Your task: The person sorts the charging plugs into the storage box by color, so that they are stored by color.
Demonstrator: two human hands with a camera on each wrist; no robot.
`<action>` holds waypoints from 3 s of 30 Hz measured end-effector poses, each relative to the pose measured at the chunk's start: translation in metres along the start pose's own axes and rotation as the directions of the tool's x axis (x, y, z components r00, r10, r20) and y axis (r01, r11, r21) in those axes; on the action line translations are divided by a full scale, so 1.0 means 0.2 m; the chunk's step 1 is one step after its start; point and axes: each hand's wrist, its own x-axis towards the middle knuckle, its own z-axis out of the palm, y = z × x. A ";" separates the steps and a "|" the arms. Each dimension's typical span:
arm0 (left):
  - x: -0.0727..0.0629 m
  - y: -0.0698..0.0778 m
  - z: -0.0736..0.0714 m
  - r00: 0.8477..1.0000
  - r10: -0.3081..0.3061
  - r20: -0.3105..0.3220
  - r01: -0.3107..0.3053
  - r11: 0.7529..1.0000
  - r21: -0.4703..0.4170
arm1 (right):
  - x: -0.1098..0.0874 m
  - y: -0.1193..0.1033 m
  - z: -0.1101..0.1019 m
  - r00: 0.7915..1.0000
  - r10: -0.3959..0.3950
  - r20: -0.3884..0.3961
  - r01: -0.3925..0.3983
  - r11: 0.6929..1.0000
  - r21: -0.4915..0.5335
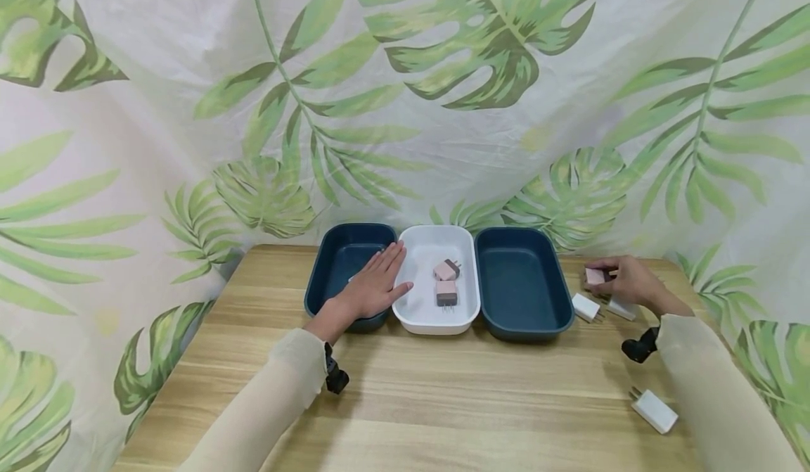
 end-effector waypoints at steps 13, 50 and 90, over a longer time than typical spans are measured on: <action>0.01 0.00 0.01 1.000 -0.003 0.001 0.003 1.000 0.011 | -0.03 -0.09 -0.04 0.996 -0.019 -0.090 0.018 1.000 -0.019; 0.03 -0.02 0.03 1.000 -0.003 0.009 0.003 1.000 0.019 | 0.09 -0.54 0.01 0.976 -0.181 -0.124 0.181 0.983 -0.016; 0.01 -0.01 0.02 1.000 0.004 -0.016 -0.004 1.000 -0.007 | 0.34 -0.87 0.22 0.891 -0.429 -0.146 0.431 0.902 -0.018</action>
